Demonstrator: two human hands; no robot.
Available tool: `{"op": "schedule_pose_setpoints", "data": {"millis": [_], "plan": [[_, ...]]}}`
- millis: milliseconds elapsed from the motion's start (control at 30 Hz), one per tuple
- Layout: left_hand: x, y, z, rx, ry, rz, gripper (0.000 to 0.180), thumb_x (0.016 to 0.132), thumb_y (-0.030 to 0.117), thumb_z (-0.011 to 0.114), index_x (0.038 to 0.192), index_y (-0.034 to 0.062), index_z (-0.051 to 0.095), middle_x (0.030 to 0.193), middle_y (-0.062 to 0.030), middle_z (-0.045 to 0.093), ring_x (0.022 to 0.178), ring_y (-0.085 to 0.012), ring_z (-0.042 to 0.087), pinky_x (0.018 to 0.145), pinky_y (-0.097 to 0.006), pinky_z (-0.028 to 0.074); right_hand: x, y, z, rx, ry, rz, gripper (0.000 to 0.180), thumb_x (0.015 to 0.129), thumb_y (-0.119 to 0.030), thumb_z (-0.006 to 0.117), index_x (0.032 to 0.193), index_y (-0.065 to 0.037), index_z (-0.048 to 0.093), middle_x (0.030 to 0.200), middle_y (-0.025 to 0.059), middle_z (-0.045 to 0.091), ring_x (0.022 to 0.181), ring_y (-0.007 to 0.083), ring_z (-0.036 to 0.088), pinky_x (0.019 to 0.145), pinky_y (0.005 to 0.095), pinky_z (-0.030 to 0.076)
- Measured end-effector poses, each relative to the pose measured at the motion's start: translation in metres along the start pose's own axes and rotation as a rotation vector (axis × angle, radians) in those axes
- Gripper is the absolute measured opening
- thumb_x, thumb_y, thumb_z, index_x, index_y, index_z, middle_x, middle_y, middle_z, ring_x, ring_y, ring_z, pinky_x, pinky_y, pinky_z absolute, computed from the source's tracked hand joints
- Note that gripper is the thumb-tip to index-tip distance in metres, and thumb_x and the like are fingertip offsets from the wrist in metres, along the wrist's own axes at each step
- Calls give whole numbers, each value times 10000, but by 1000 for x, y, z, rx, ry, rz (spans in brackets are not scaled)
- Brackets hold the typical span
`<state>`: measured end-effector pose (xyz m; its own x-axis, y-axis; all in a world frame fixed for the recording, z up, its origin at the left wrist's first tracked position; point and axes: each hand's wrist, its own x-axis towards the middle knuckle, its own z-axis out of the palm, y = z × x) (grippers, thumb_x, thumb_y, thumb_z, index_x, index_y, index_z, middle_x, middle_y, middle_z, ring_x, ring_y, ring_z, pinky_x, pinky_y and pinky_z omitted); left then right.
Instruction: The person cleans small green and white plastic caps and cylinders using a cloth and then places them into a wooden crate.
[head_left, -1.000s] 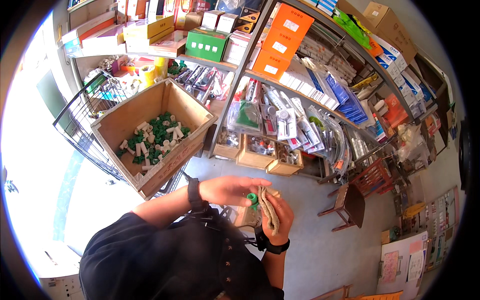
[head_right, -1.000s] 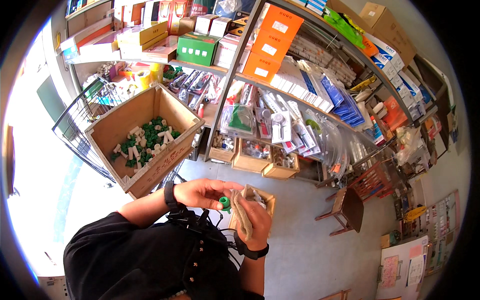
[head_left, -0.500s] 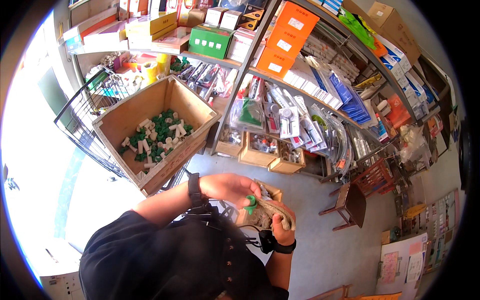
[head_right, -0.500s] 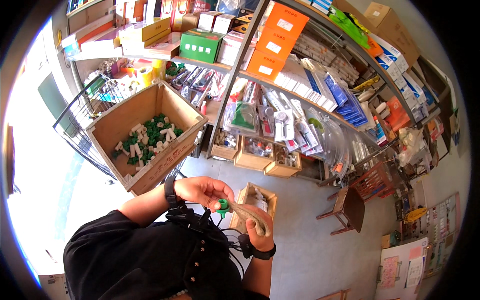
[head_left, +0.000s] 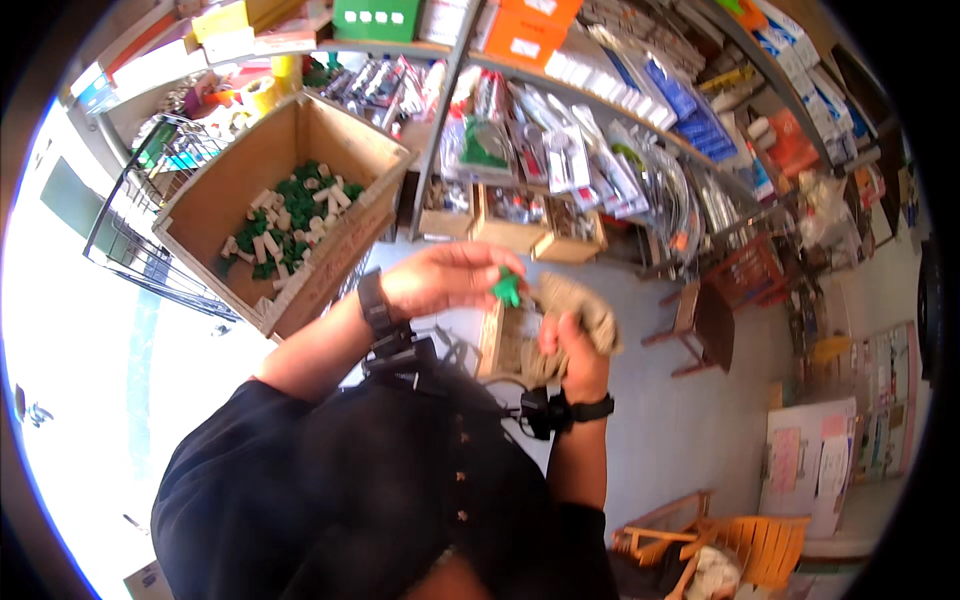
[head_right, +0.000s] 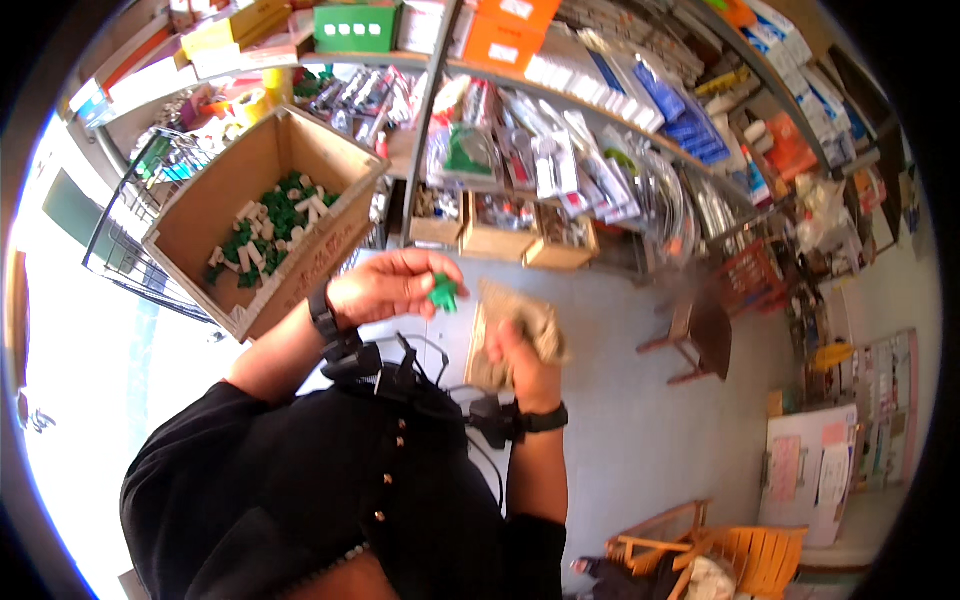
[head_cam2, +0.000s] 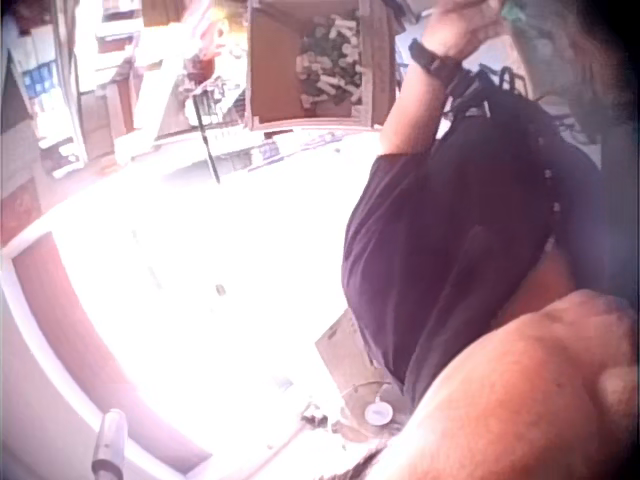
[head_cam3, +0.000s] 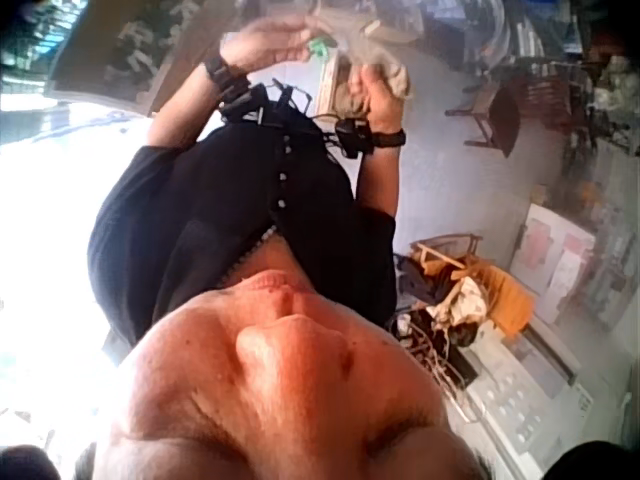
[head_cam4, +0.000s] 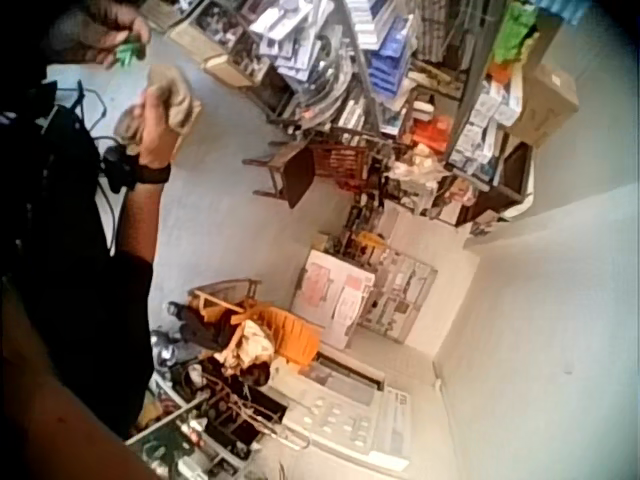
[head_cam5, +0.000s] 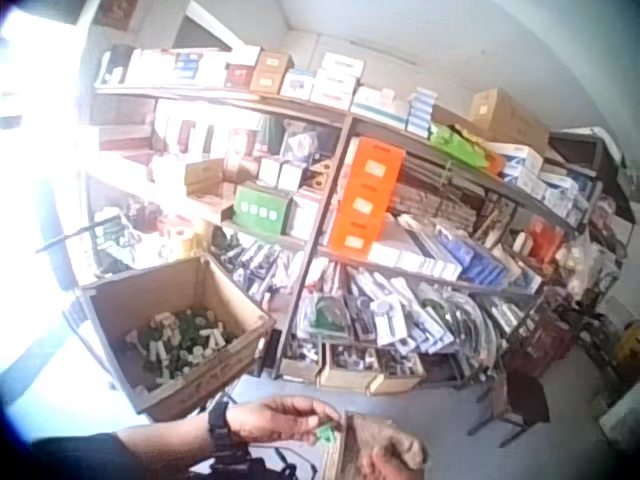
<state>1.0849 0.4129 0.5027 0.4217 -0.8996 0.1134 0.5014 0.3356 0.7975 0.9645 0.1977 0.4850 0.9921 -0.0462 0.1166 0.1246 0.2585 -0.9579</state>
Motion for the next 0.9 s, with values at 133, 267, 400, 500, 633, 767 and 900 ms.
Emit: {"op": "schedule_pose_setpoints", "data": {"millis": [133, 267, 400, 500, 633, 767, 900], "plan": [[-2, -1, 1, 9, -44, 97, 336, 917, 122, 565, 1231, 21, 499, 1167, -62, 527, 978, -109, 567, 849, -244, 501, 2, -10, 14, -217, 177, -183, 217, 914, -200, 572, 932, 15, 599, 721, 30, 544, 626, 106, 482, 583, 236, 393], [-2, -4, 0, -50, -32, 63, 349, 902, 123, 587, 1223, 21, 492, 1138, -68, 550, 993, -140, 574, 847, -265, 506, 3, -13, 29, -705, 165, -514, 256, 913, -177, 577, 1082, 13, 603, 767, 34, 567, 656, 102, 506, 599, 242, 420], [3, -8, 0, 135, -29, 127, 318, 908, 132, 587, 1205, 44, 514, 1128, -54, 584, 982, -161, 600, 874, -318, 502, 4, -22, 40, -685, 90, -382, 271, 898, -120, 574, 1145, -10, 593, 916, 94, 627, 770, 164, 579, 703, 276, 459], [3, -8, 5, 140, -26, 151, 305, 909, 102, 576, 1201, 34, 517, 1136, -65, 588, 990, -164, 600, 884, -331, 503, 0, -17, 37, -487, 77, -180, 281, 900, -112, 571, 1160, -7, 589, 996, 106, 655, 849, 165, 605, 762, 281, 471], [0, -9, 2, 174, -19, 113, 297, 910, 47, 552, 1203, 22, 513, 1135, -76, 591, 1011, -168, 592, 891, -339, 502, -2, -18, 31, -483, 43, -154, 285, 898, -103, 570, 1164, -3, 586, 1003, 100, 660, 871, 158, 609, 778, 275, 470], [-1, -9, 3, 224, -14, 124, 303, 902, 1, 543, 1203, 20, 513, 1125, -75, 597, 1037, -170, 583, 906, -343, 494, -1, -27, 21, -689, -4, -310, 276, 874, -71, 577, 1141, -3, 597, 1002, 111, 667, 876, 190, 629, 790, 284, 475], [1, -7, 6, 230, -15, 128, 348, 885, -53, 535, 1224, 17, 505, 1167, -64, 574, 1084, -156, 554, 937, -322, 467, -3, -33, 26, -696, 155, -290, 256, 849, -41, 577, 1101, -19, 617, 1004, 118, 666, 872, 231, 639, 786, 293, 485]]}}
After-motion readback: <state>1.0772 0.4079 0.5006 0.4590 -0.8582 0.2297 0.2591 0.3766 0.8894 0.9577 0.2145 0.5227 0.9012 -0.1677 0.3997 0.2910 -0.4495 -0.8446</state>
